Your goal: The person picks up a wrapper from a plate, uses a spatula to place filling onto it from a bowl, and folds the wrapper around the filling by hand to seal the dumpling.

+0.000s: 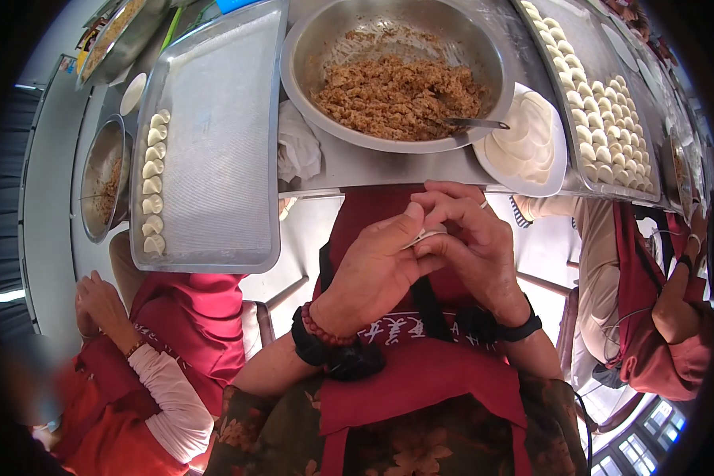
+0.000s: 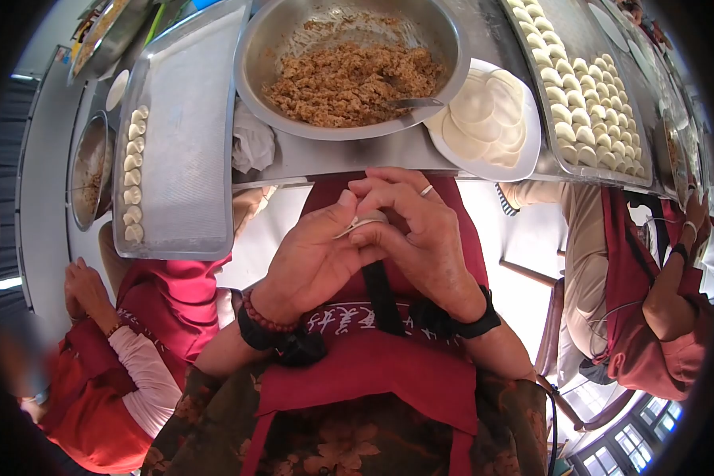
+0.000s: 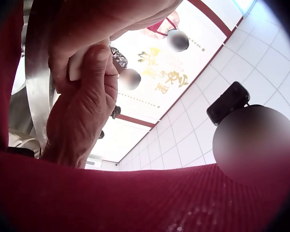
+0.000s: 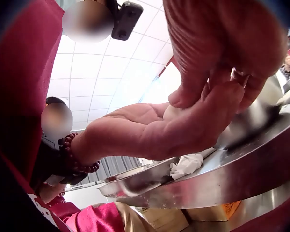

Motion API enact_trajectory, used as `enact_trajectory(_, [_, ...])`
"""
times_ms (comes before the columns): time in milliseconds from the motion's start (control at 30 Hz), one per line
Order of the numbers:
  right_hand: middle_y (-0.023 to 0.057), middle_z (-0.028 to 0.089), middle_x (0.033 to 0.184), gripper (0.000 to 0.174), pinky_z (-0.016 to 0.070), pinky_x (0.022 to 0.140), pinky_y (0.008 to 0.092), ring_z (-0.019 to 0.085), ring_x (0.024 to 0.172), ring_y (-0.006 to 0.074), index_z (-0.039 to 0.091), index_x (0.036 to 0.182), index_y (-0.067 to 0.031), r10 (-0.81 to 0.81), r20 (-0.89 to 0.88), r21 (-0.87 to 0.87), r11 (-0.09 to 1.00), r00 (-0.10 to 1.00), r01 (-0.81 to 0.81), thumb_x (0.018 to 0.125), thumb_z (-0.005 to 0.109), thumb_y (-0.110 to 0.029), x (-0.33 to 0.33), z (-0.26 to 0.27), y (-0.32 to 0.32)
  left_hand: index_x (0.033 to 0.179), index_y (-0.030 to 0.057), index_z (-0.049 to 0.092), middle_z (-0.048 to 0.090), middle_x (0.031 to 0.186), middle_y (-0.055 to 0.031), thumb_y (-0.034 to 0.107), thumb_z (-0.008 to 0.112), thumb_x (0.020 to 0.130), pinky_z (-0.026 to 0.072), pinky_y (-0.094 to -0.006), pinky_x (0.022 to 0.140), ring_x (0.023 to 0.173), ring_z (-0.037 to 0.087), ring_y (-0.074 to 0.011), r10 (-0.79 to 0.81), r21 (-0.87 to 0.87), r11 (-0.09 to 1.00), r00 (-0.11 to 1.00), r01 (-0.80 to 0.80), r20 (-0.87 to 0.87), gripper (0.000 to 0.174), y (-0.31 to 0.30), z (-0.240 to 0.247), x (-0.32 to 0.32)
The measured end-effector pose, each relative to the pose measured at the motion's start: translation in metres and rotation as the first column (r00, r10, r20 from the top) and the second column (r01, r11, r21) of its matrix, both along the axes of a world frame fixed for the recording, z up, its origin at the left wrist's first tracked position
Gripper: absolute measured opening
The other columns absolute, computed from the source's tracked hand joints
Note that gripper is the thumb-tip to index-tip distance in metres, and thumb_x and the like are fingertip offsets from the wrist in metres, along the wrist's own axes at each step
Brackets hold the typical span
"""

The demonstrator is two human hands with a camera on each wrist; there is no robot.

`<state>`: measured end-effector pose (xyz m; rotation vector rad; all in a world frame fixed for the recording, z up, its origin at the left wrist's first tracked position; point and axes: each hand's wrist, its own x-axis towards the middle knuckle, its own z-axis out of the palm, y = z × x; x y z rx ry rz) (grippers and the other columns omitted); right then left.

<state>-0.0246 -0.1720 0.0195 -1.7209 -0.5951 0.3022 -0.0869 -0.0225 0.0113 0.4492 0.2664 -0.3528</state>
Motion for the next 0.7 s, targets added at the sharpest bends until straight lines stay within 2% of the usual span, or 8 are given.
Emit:
enact_trajectory(33, [0.0115,0.063,0.121,0.025,0.0561,0.090,0.0324,0.062,0.113,0.0225,0.065,0.098,-0.0037,-0.033,-0.118,0.048,0.998,0.993,0.038,0.076,0.075,0.003,-0.002,0.001,0.001,0.133,0.0013,0.045,0.055,0.124,-0.0103,0.033,0.038,0.107,0.0460,-0.0413,0.104,0.112,0.057,-0.0195,-0.014,0.029,1.000,1.000,0.013,0.019,0.041,0.000,-0.002,0.000])
enact_trajectory(133, [0.0142,0.058,0.125,0.032,0.0564,0.091,0.0309,0.063,0.113,0.0213,0.062,0.108,-0.0029,-0.010,-0.163,0.146,0.989,0.987,0.034,0.079,0.071,0.007,-0.004,-0.008,0.001,0.131,0.0004,0.046,0.056,0.122,-0.0103,0.030,0.042,0.106,0.0461,-0.0419,0.103,0.112,0.058,-0.0192,-0.017,0.052,0.999,1.000,0.018,-0.011,0.039,0.001,-0.002,-0.001])
enact_trajectory(233, [0.0136,0.058,0.125,0.036,0.0560,0.092,0.0311,0.062,0.114,0.0212,0.062,0.114,-0.0026,-0.016,-0.271,0.127,0.990,0.962,0.053,0.080,0.070,0.008,-0.006,0.004,0.002,0.120,0.0024,0.056,0.058,0.110,-0.0050,0.033,0.044,0.105,0.0477,-0.0376,0.099,0.099,0.057,-0.0129,-0.055,0.037,0.998,0.998,0.053,0.040,0.036,0.004,-0.006,-0.001])
enact_trajectory(333, [0.0107,0.063,0.120,0.033,0.0557,0.091,0.0314,0.061,0.116,0.0221,0.065,0.111,-0.0033,-0.030,-0.292,0.101,0.993,0.956,0.062,0.080,0.070,0.008,-0.007,0.005,0.002,0.132,0.0016,0.044,0.057,0.124,-0.0121,0.041,0.033,0.107,0.0459,-0.0442,0.103,0.115,0.057,-0.0229,-0.040,-0.028,0.999,0.999,0.040,-0.027,0.048,0.004,0.007,0.004])
enact_trajectory(367, [0.0096,0.065,0.117,0.030,0.0554,0.091,0.0318,0.061,0.117,0.0226,0.066,0.109,-0.0033,0.003,-0.124,0.060,0.998,0.992,0.005,0.081,0.070,0.007,-0.003,0.003,0.000,0.132,0.0019,0.044,0.056,0.124,-0.0126,0.042,0.031,0.107,0.0457,-0.0443,0.104,0.116,0.057,-0.0234,-0.030,-0.033,0.999,0.999,0.029,-0.038,0.050,0.004,0.010,0.005])
enact_trajectory(433, [0.0073,0.069,0.111,0.023,0.0548,0.091,0.0326,0.059,0.119,0.0235,0.069,0.103,-0.0034,0.093,0.209,-0.050,0.995,0.973,-0.085,0.081,0.070,0.005,0.005,-0.006,-0.006,0.132,0.0025,0.044,0.056,0.126,-0.0137,0.045,0.027,0.107,0.0452,-0.0446,0.104,0.117,0.056,-0.0244,-0.010,-0.045,0.999,0.998,0.007,-0.064,0.052,0.004,0.014,0.005])
enact_trajectory(533, [0.0060,0.072,0.104,0.015,0.0535,0.091,0.0334,0.058,0.120,0.0247,0.071,0.095,-0.0045,0.022,0.001,0.101,0.995,1.000,-0.022,0.081,0.071,0.002,0.000,-0.010,-0.003,0.132,0.0024,0.044,0.055,0.128,-0.0148,0.044,0.026,0.107,0.0443,-0.0462,0.105,0.118,0.056,-0.0246,0.003,-0.106,0.994,0.994,-0.015,-0.111,0.051,0.003,0.008,0.004])
enact_trajectory(700, [0.0057,0.072,0.105,0.016,0.0537,0.090,0.0326,0.059,0.118,0.0237,0.070,0.095,-0.0057,-0.034,0.034,0.110,0.993,0.999,0.030,0.080,0.072,0.001,0.001,-0.011,-0.002,0.132,0.0022,0.043,0.055,0.128,-0.0145,0.042,0.027,0.107,0.0432,-0.0463,0.106,0.119,0.056,-0.0233,0.055,-0.173,0.982,0.990,-0.078,-0.132,0.050,-0.002,0.002,0.001])
